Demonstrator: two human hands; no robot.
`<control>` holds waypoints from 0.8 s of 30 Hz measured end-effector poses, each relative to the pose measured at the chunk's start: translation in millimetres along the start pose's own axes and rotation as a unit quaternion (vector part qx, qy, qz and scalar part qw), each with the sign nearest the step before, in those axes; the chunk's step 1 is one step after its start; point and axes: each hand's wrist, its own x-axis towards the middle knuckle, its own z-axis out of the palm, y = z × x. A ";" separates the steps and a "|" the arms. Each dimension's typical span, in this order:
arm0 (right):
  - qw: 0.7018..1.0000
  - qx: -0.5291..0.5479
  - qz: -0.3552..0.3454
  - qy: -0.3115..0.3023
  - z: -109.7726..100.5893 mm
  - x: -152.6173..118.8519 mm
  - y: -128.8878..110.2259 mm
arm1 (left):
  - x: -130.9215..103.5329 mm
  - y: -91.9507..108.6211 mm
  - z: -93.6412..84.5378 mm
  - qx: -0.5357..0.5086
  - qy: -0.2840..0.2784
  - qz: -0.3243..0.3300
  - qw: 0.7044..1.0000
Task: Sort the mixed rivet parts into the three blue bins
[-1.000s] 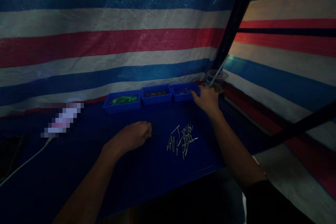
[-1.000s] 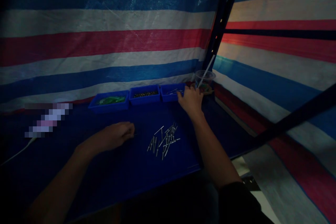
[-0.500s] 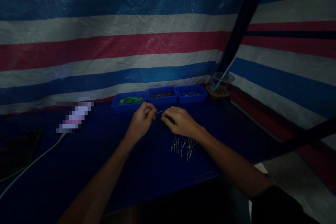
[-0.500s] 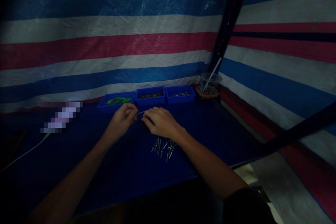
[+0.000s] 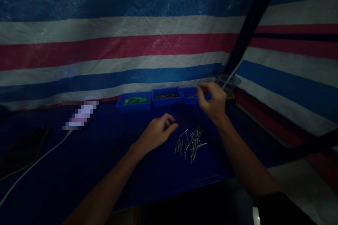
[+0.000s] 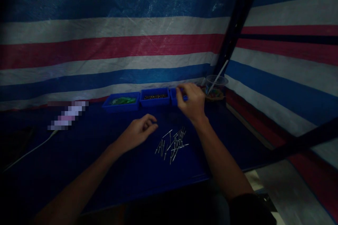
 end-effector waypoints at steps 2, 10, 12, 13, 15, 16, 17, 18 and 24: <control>0.994 -0.083 0.069 -0.026 2.0 3.6 27.4 | -3.7 4.9 7.4 0.099 -0.039 0.020 0.994; 0.961 -0.065 0.116 -0.244 20.0 -18.7 28.1 | 3.6 16.4 39.6 0.236 -0.023 -0.018 0.971; 0.953 0.004 0.078 -0.293 22.1 -22.8 9.5 | 5.0 14.4 41.0 0.248 -0.035 -0.018 0.968; 0.945 0.032 0.057 -0.322 22.9 -24.6 2.2 | 5.3 12.4 40.5 0.252 -0.036 -0.017 0.967; 0.923 0.072 0.023 -0.378 24.3 -27.4 -7.0 | 6.3 6.7 37.6 0.256 -0.022 -0.017 0.966; 0.911 0.089 0.013 -0.402 24.8 -28.3 -9.1 | 7.3 3.0 35.4 0.251 -0.009 -0.019 0.968; 0.902 0.105 0.006 -0.419 25.2 -28.8 -10.1 | 8.7 -1.0 32.9 0.241 0.005 -0.021 0.970; 0.896 0.121 0.002 -0.428 25.4 -28.7 -10.4 | 10.4 -5.0 30.3 0.224 0.018 -0.023 0.974; 0.906 0.194 -0.031 -0.375 18.1 -24.0 -18.1 | 19.2 -15.6 17.7 0.064 0.080 -0.019 0.995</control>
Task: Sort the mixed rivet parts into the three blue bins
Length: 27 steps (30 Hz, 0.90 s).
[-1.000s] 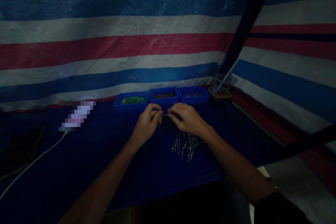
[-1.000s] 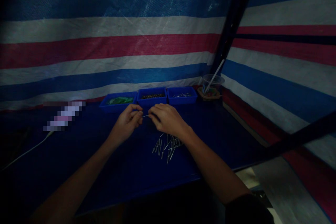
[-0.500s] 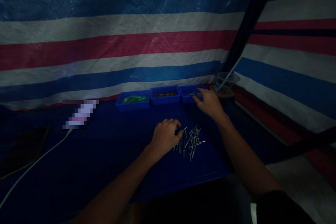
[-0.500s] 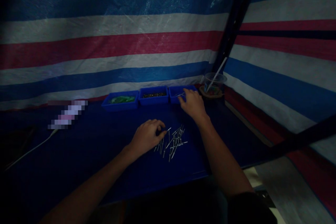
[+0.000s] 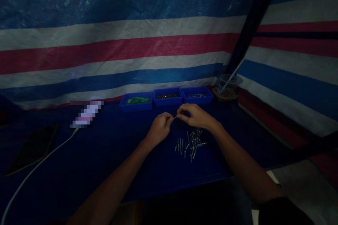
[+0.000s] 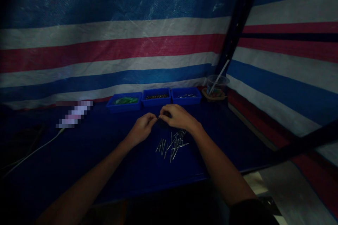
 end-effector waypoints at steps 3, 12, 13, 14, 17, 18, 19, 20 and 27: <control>0.999 -0.002 -0.020 0.030 -6.2 -2.0 -9.2 | -1.4 7.0 -4.2 -0.051 0.034 -0.005 0.998; 0.923 -0.154 0.110 0.335 -55.2 3.1 46.4 | -35.5 39.5 -28.7 0.178 -0.200 0.032 0.963; 0.925 -0.174 0.148 0.305 -54.8 2.5 55.1 | -38.4 40.7 -30.0 0.196 -0.230 0.029 0.953; 0.928 -0.186 0.180 0.269 -52.3 1.4 61.2 | -40.5 41.3 -30.7 0.209 -0.251 0.026 0.945; 0.943 -0.165 0.209 0.201 -37.5 -3.3 59.2 | -41.5 39.5 -29.5 0.224 -0.261 0.030 0.939; 0.952 -0.143 0.193 0.188 -31.7 -4.4 52.1 | -40.3 37.8 -28.5 0.222 -0.257 0.036 0.940; 0.963 -0.118 0.171 0.171 -26.0 -5.0 43.1 | -38.5 35.5 -27.5 0.220 -0.248 0.039 0.943; 0.974 -0.093 0.143 0.147 -20.6 -5.2 33.0 | -36.1 32.8 -26.7 0.219 -0.235 0.037 0.946; 0.999 -0.028 -0.001 -0.042 4.5 -2.8 -10.5 | -17.2 11.1 -33.7 0.168 -0.126 0.011 0.978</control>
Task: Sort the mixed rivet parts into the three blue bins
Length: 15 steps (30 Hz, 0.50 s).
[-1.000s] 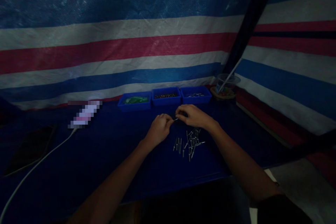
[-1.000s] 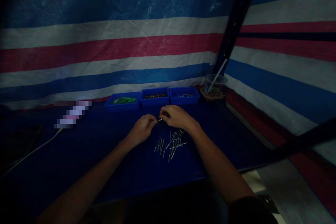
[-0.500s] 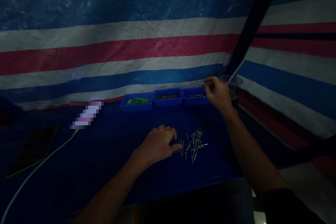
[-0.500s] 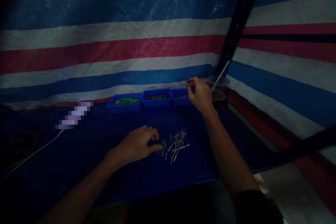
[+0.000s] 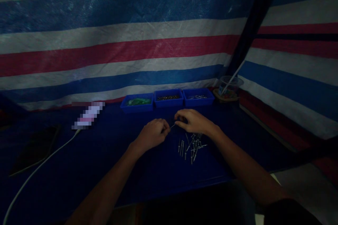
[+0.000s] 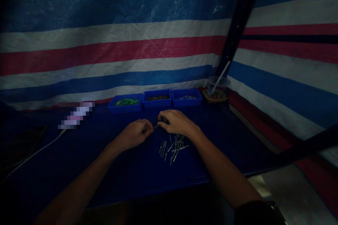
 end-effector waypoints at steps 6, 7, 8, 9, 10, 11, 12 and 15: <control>0.998 -0.016 -0.058 0.023 -1.2 -0.3 -6.0 | 1.3 0.8 -6.4 -0.031 0.052 0.024 0.998; 0.997 -0.023 -0.066 0.026 -2.4 -0.9 -7.9 | 1.5 1.7 -6.3 -0.037 0.054 0.028 0.997; 0.996 -0.032 -0.075 0.029 -4.3 -1.8 -10.1 | 1.8 2.7 -6.1 -0.047 0.058 0.030 0.997; 0.995 -0.042 -0.085 0.035 -7.2 -2.8 -12.1 | 1.9 3.7 -5.9 -0.061 0.063 0.028 0.996; 0.993 -0.052 -0.096 0.054 -11.4 -4.1 -13.4 | 1.8 5.1 -5.8 -0.075 0.069 0.024 0.994; 0.989 -0.062 -0.103 0.088 -17.1 -5.5 -13.6 | 1.1 6.8 -5.7 -0.087 0.075 0.017 0.993; 0.982 -0.073 -0.101 0.141 -24.1 -6.9 -12.2 | -0.3 9.1 -5.6 -0.091 0.079 0.009 0.993; 0.921 -0.120 0.000 0.371 -48.1 -9.1 5.4 | -7.9 18.0 -4.2 -0.051 0.053 0.007 0.997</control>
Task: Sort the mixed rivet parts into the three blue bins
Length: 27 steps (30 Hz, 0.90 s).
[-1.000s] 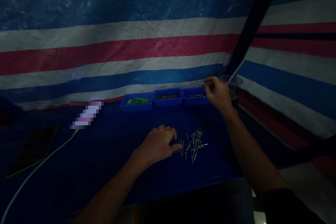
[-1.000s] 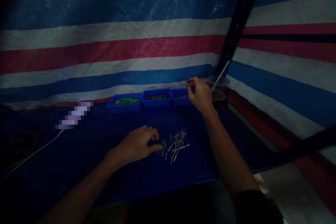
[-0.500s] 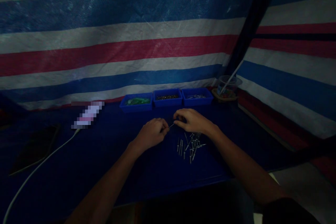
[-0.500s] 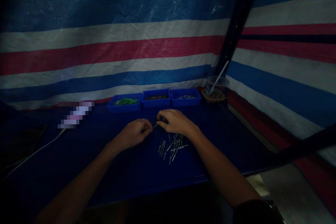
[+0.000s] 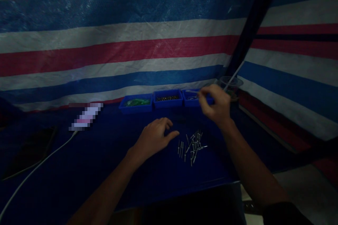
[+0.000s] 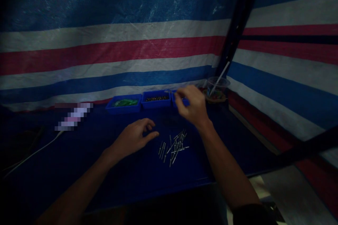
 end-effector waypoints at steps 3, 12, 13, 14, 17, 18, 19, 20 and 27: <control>0.986 -0.110 0.114 0.059 -1.4 7.4 35.6 | -8.5 6.4 4.5 0.041 -0.097 0.033 0.994; 0.978 -0.045 0.123 -0.162 22.4 -14.8 32.2 | -3.0 -3.2 11.2 0.102 -0.138 0.039 0.984; 0.975 -0.008 0.092 -0.201 23.4 -16.4 20.8 | -1.1 -4.9 11.3 0.101 -0.127 0.033 0.986; 0.968 0.027 0.057 -0.242 24.6 -18.0 10.0 | 0.8 -6.7 11.4 0.095 -0.113 0.027 0.989; 0.939 0.088 -0.034 -0.332 30.7 -23.0 -13.0 | 6.5 -13.4 11.9 0.040 -0.064 0.010 0.997; 0.933 0.092 -0.053 -0.344 32.9 -24.6 -17.0 | 8.3 -15.5 11.8 0.016 -0.047 0.006 0.999; 0.931 0.088 -0.066 -0.349 34.8 -25.9 -19.6 | 9.9 -17.3 11.7 -0.007 -0.033 0.000 0.999; 0.931 0.082 -0.077 -0.348 35.9 -26.9 -21.2 | 11.4 -18.5 11.5 -0.029 -0.019 -0.005 0.999; 0.966 0.055 -0.095 -0.235 13.5 -9.4 -18.5 | 11.5 -8.4 12.0 -0.164 0.035 -0.035 0.985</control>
